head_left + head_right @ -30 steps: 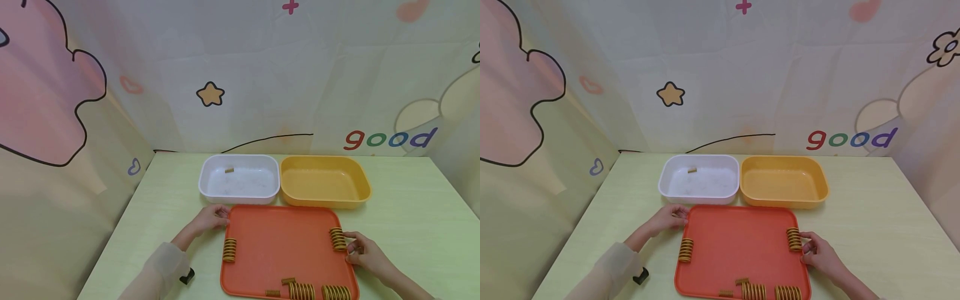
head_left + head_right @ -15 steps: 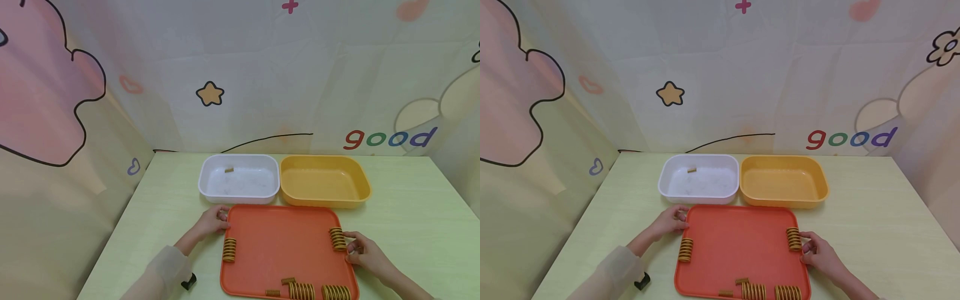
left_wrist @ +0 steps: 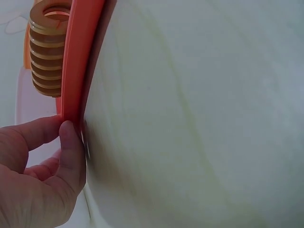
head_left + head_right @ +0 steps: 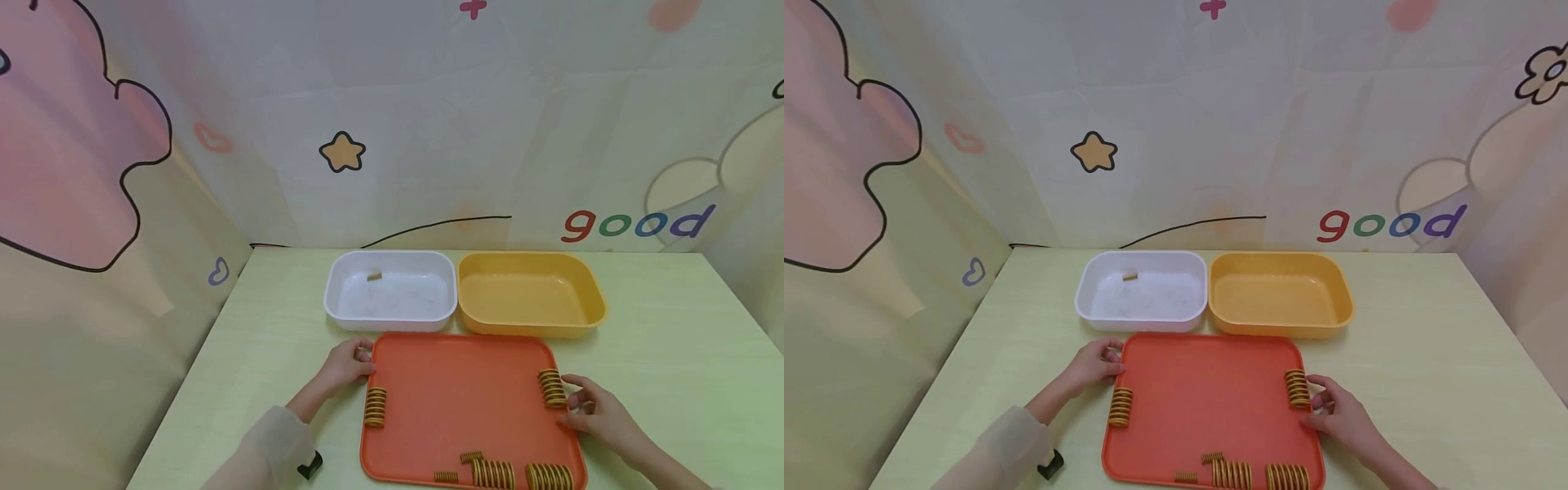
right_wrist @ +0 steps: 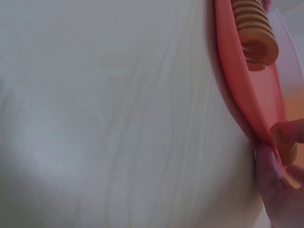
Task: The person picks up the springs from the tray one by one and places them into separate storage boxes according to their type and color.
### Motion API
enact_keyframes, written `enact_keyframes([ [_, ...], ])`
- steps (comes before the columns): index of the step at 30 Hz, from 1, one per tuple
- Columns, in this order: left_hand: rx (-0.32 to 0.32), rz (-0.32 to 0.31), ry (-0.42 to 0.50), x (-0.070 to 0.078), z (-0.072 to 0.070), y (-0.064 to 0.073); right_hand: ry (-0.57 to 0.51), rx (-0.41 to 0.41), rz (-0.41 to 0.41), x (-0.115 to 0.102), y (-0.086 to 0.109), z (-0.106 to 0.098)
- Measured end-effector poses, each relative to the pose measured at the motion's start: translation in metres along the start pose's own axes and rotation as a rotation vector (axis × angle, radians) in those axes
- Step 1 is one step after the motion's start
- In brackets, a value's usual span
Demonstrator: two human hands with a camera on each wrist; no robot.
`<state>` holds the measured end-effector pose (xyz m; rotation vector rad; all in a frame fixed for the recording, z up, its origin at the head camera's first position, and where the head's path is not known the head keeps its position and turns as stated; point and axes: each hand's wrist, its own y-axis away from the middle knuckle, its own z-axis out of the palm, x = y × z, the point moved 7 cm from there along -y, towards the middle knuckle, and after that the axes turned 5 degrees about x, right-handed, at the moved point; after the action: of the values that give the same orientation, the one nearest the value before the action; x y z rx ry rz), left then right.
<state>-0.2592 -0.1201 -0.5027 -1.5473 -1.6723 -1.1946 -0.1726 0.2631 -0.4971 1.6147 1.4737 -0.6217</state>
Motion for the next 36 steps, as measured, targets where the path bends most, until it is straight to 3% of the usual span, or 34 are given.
enact_keyframes([
  [6,0.012,0.012,-0.021,0.001,0.001,-0.001,0.098,0.082,0.039,-0.002,0.001,-0.001],
  [15,0.015,0.027,-0.033,0.001,0.001,0.0,0.135,0.139,0.03,-0.008,-0.001,-0.002],
  [25,0.026,0.036,-0.027,0.004,0.001,0.002,0.248,0.234,-0.1,-0.022,-0.003,-0.001],
  [36,0.024,0.031,-0.04,0.002,0.001,0.0,0.269,0.226,-0.101,-0.029,-0.005,0.001],
])
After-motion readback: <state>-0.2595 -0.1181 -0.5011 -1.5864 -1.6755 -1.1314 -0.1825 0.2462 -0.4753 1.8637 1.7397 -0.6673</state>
